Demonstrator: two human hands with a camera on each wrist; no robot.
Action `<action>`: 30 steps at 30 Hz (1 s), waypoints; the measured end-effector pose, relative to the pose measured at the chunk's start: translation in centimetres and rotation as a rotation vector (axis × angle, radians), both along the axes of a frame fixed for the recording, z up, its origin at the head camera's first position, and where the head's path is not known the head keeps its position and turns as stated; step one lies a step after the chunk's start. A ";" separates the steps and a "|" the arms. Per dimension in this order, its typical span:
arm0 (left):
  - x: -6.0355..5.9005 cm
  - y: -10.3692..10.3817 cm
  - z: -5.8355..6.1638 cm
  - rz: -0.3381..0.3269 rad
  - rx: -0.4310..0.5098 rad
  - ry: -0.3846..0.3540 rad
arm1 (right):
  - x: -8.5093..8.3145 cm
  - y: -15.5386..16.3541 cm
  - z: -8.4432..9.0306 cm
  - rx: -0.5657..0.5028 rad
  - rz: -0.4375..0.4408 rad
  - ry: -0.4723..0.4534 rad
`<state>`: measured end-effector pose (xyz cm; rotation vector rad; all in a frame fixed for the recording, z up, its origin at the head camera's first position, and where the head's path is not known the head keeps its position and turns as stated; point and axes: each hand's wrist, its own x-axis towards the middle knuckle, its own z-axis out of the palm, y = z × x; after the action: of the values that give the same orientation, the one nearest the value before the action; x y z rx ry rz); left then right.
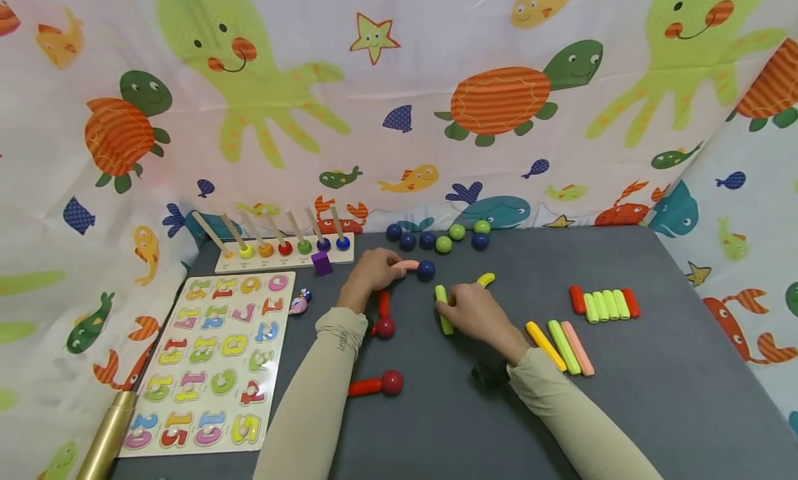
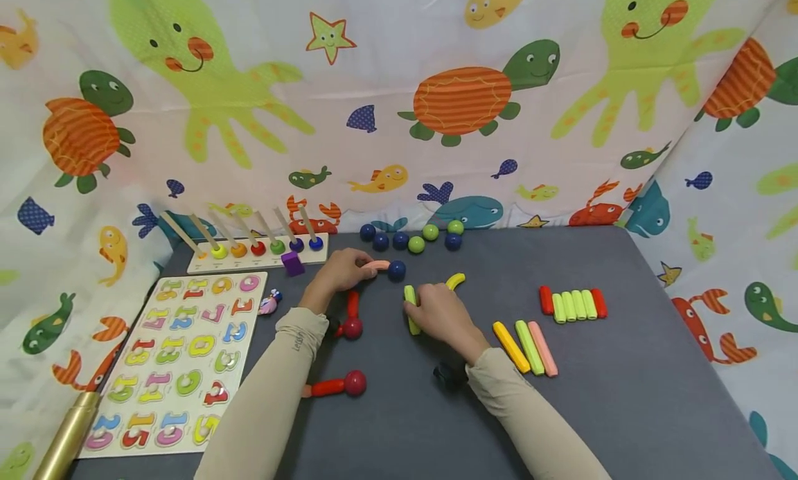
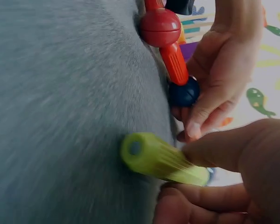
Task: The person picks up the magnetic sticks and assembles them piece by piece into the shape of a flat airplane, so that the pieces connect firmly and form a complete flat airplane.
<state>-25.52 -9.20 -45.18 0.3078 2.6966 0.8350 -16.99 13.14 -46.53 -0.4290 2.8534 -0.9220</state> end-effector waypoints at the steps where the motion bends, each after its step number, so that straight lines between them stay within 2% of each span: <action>1: 0.0 0.1 0.0 0.004 0.005 -0.003 | -0.5 -0.4 -0.3 -0.013 -0.002 0.009; 4: 0.1 0.2 0.0 0.026 0.015 -0.016 | -1.7 -1.2 -1.1 -0.069 0.000 0.040; 7: 0.2 0.1 -0.1 0.039 0.013 -0.018 | -3.0 -1.3 -3.4 -0.103 0.010 0.098; 11: 0.1 -0.3 -0.2 0.052 0.009 -0.022 | -3.3 -1.6 -3.9 -0.118 0.013 0.111; 14: 0.1 -0.6 -0.3 0.050 0.009 -0.029 | -2.6 -2.3 -2.0 -0.086 0.003 0.074; 16: 0.2 -0.8 -0.3 0.044 0.005 -0.029 | -2.8 -2.8 -1.3 -0.059 -0.017 0.091; 20: 0.3 -1.1 -0.2 0.045 0.015 -0.010 | -4.7 -4.1 0.5 -0.054 -0.034 0.208; 22: 0.3 -1.1 -0.2 0.048 0.028 0.015 | -6.2 -4.8 1.4 -0.034 0.025 0.276; 25: 0.3 -0.8 -0.5 0.041 0.043 0.048 | -8.9 -5.5 2.1 0.096 0.179 0.347; 28: 0.3 -0.5 -0.8 0.015 0.050 0.063 | -10.9 -5.8 2.1 0.261 0.294 0.362; 30: 0.3 -0.4 -1.0 0.005 0.052 0.067 | -11.8 -5.9 1.7 0.308 0.332 0.330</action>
<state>-25.23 -9.55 -46.15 0.3462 2.7417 0.9134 -28.80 7.20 -44.79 -1.0594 2.9937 -0.3742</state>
